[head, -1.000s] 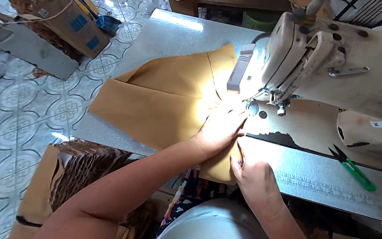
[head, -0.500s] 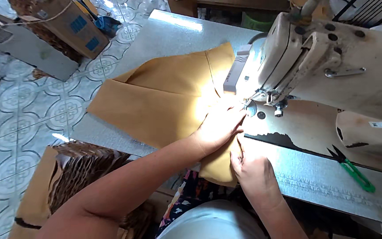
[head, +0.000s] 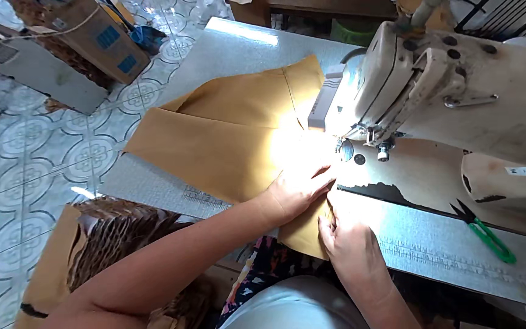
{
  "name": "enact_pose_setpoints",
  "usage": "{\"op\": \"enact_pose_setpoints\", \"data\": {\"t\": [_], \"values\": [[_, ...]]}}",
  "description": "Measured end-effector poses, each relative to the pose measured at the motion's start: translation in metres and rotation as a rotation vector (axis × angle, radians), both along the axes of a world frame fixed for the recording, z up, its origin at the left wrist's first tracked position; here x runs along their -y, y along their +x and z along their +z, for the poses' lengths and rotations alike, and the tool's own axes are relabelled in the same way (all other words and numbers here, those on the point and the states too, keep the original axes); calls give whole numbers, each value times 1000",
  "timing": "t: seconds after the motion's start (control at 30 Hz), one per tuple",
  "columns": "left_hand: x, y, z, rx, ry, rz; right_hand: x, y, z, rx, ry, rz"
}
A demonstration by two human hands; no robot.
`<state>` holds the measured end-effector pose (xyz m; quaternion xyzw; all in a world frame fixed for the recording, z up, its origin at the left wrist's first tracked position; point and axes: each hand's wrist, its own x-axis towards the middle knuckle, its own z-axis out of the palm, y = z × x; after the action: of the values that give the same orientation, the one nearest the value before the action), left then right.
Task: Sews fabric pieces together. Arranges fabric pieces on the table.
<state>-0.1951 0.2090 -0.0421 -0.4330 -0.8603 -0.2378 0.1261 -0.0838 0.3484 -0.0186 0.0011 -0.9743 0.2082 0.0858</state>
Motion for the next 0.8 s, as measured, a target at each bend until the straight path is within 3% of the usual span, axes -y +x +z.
{"op": "enact_pose_setpoints", "data": {"t": [0.53,0.7,0.8], "values": [[-10,-38,5,-20,-22,-28,-7,-40,0,3,-58,-27],[-10,-26,8,66,-13,1,-18,-22,-10,-132,-313,136],[-6,-25,2,98,48,4,-18,0,-15,-259,-226,224]]}}
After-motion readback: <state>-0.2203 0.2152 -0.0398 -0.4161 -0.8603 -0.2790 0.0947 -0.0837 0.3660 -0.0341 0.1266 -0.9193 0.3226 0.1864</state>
